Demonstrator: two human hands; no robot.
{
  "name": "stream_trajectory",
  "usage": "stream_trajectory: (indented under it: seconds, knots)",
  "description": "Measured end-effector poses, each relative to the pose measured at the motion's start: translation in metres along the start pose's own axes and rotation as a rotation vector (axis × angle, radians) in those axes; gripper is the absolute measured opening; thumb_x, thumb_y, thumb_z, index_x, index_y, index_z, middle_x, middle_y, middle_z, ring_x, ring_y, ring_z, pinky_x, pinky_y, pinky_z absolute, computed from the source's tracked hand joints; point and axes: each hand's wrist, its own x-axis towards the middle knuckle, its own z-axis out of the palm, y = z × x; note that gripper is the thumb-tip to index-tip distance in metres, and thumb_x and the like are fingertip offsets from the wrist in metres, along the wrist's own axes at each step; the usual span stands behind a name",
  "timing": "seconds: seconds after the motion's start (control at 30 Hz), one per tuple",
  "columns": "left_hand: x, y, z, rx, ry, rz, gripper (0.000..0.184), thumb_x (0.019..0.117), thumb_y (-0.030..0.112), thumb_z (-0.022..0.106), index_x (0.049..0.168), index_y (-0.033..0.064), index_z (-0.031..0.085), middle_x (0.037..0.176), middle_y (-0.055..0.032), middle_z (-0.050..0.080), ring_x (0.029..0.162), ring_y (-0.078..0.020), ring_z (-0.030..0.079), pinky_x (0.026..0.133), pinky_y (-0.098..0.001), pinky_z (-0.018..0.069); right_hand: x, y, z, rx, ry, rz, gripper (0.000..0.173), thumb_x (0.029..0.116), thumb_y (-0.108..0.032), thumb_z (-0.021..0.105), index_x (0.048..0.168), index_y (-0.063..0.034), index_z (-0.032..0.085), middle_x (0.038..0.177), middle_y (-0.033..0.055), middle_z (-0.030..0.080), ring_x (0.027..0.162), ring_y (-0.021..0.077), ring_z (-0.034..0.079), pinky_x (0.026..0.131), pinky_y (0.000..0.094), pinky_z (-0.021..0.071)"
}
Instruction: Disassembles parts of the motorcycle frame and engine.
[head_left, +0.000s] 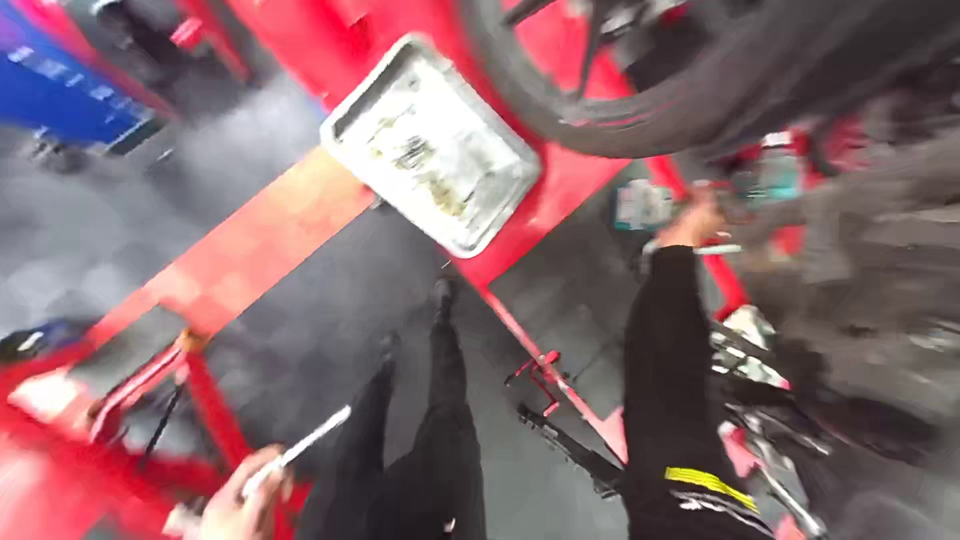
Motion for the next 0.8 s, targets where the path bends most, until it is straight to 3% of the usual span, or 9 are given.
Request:
stream_trajectory:
  seconds: [0.1, 0.2, 0.3, 0.37, 0.43, 0.53, 0.63, 0.7, 0.8]
  knots:
    - [0.02, 0.003, 0.021, -0.106, 0.108, 0.017, 0.021, 0.0928, 0.026, 0.069, 0.109, 0.0144, 0.074, 0.077, 0.005, 0.073, 0.063, -0.0077, 0.067, 0.062, -0.0248, 0.059, 0.018, -0.007, 0.004, 0.162, -0.057, 0.004, 0.074, 0.0872, -0.039, 0.08, 0.14, 0.0014, 0.047, 0.12, 0.0139, 0.065, 0.106, 0.0208, 0.066, 0.091, 0.0394, 0.0589]
    - [0.03, 0.005, 0.039, -0.236, 0.046, 0.068, 0.023, 0.0954, 0.028, 0.071, 0.111, 0.0119, 0.075, 0.089, -0.0014, 0.076, 0.07, -0.0112, 0.071, 0.066, -0.0265, 0.0614, 0.022, 0.013, 0.009, 0.327, -0.164, -0.009, 0.05, 0.0935, -0.032, 0.075, 0.127, -0.0028, 0.051, 0.094, 0.0084, 0.066, 0.078, 0.0198, 0.068, 0.073, 0.0401, 0.0613]
    - [0.046, 0.02, 0.066, -0.419, -0.109, 0.106, 0.027, 0.0985, 0.039, 0.067, 0.118, 0.0215, 0.074, 0.114, -0.0003, 0.073, 0.096, -0.0142, 0.071, 0.079, -0.0323, 0.0616, 0.004, 0.019, -0.005, 0.401, -0.278, 0.0, 0.029, 0.1041, -0.038, 0.057, 0.113, -0.0108, 0.059, 0.081, -0.0001, 0.066, 0.07, 0.0139, 0.065, 0.068, 0.0356, 0.0599]
    - [0.05, 0.031, 0.081, -0.502, -0.161, 0.102, 0.034, 0.1012, 0.049, 0.059, 0.122, 0.0246, 0.07, 0.134, -0.0009, 0.068, 0.121, -0.0199, 0.066, 0.094, -0.0417, 0.0594, -0.019, 0.02, -0.012, 0.467, -0.303, 0.047, 0.032, 0.1088, -0.043, 0.046, 0.109, -0.0144, 0.059, 0.08, -0.0037, 0.064, 0.069, 0.0104, 0.064, 0.068, 0.0311, 0.0593]
    - [0.053, 0.045, 0.093, -0.504, -0.155, 0.106, 0.042, 0.1062, 0.053, 0.045, 0.12, 0.0199, 0.065, 0.139, -0.0067, 0.065, 0.13, -0.0286, 0.061, 0.103, -0.0508, 0.0545, -0.052, 0.026, -0.021, 0.542, -0.321, 0.114, 0.038, 0.1095, -0.05, 0.04, 0.107, -0.0173, 0.058, 0.081, -0.0052, 0.062, 0.069, 0.0081, 0.063, 0.067, 0.0275, 0.0586]
    - [0.055, 0.066, 0.113, -0.39, -0.144, 0.191, 0.048, 0.1113, 0.049, 0.025, 0.115, 0.0135, 0.056, 0.115, -0.0104, 0.075, 0.113, -0.0332, 0.071, 0.101, -0.0519, 0.0573, -0.114, 0.028, -0.053, 0.655, -0.301, 0.231, 0.042, 0.1068, -0.058, 0.041, 0.109, -0.0201, 0.059, 0.081, -0.004, 0.062, 0.069, 0.0098, 0.063, 0.066, 0.0296, 0.0587]
    - [0.039, 0.097, 0.13, -0.226, -0.083, 0.198, 0.047, 0.1126, 0.044, 0.016, 0.108, 0.0112, 0.05, 0.076, 0.0016, 0.067, 0.071, -0.021, 0.073, 0.074, -0.0458, 0.0662, -0.197, 0.029, -0.091, 0.791, -0.275, 0.337, 0.041, 0.1094, -0.05, 0.037, 0.105, -0.0162, 0.059, 0.076, 0.0002, 0.061, 0.062, 0.0141, 0.061, 0.059, 0.0338, 0.0575]
    - [0.014, 0.119, 0.141, -0.041, -0.12, 0.168, 0.037, 0.1135, 0.036, 0.027, 0.111, 0.0059, 0.048, 0.067, 0.0021, 0.054, 0.051, -0.0156, 0.06, 0.054, -0.0406, 0.0622, -0.265, 0.028, -0.135, 0.864, -0.268, 0.437, 0.04, 0.1097, -0.045, 0.036, 0.105, -0.0127, 0.058, 0.076, 0.0031, 0.062, 0.059, 0.0157, 0.06, 0.055, 0.0337, 0.0567]
    - [-0.038, 0.148, 0.165, 0.264, -0.329, 0.2, 0.043, 0.1035, 0.04, 0.06, 0.119, 0.0006, 0.054, 0.074, -0.0062, 0.06, 0.048, -0.0177, 0.057, 0.046, -0.0389, 0.0571, -0.365, 0.03, -0.209, 0.986, -0.296, 0.511, 0.038, 0.1092, -0.04, 0.039, 0.107, -0.007, 0.058, 0.076, 0.007, 0.063, 0.057, 0.0187, 0.06, 0.053, 0.0366, 0.0568]
